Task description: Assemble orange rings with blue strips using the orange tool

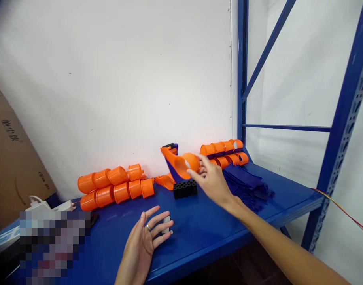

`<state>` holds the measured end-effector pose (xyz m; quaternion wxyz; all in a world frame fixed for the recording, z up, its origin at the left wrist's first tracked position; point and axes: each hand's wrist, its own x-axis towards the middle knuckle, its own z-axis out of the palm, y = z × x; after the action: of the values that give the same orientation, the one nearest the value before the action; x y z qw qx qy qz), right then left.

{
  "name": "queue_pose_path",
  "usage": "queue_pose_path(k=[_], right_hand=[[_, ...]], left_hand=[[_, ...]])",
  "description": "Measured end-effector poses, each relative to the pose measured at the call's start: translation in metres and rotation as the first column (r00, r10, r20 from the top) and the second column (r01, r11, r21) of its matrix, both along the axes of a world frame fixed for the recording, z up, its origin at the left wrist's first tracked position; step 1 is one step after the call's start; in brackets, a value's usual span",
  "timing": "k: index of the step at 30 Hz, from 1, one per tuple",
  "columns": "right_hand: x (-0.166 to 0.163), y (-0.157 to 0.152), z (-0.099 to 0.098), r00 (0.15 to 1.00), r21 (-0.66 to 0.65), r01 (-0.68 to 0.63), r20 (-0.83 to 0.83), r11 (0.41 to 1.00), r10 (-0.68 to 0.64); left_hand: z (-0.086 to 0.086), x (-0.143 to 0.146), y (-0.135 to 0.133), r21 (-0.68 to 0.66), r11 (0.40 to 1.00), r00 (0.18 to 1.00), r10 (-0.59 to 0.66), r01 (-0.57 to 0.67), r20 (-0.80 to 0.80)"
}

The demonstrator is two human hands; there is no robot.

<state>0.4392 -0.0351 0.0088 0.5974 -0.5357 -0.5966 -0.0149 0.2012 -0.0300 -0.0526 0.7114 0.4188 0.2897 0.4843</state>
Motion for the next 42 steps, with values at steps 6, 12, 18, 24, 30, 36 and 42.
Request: queue_pose_path(k=[6,12,18,24,30,36,42], right_hand=[[0.037,0.07,0.017,0.962,-0.197,0.254,0.157,0.947,-0.225],[0.036,0.102,0.02,0.924,-0.32,0.334,0.299,0.887,-0.24],[0.026,0.122,0.01,0.885,-0.439,0.368,0.435,0.819,-0.165],[0.026,0.132,-0.001,0.85,-0.514,0.427,0.51,0.744,-0.135],[0.03,0.139,-0.007,0.825,-0.535,0.468,0.55,0.703,-0.131],[0.028,0.136,-0.009,0.795,-0.496,0.492,0.591,0.715,-0.138],[0.021,0.127,-0.008,0.764,-0.42,0.513,0.622,0.749,-0.174]], left_hand=[[-0.001,0.001,0.0,0.015,1.0,0.999,-0.006,0.007,-0.052],[-0.001,0.001,0.0,0.011,1.0,0.998,-0.004,0.004,-0.061],[-0.001,0.0,0.003,0.014,1.0,0.998,-0.012,0.013,-0.055],[0.002,0.002,0.0,0.011,1.0,0.998,-0.005,0.005,-0.06],[-0.001,0.001,0.003,0.004,1.0,0.998,-0.012,0.012,-0.06],[-0.002,0.001,0.002,0.023,1.0,0.998,-0.012,0.014,-0.066],[0.0,0.002,0.001,0.036,0.999,0.998,-0.014,0.016,-0.06]])
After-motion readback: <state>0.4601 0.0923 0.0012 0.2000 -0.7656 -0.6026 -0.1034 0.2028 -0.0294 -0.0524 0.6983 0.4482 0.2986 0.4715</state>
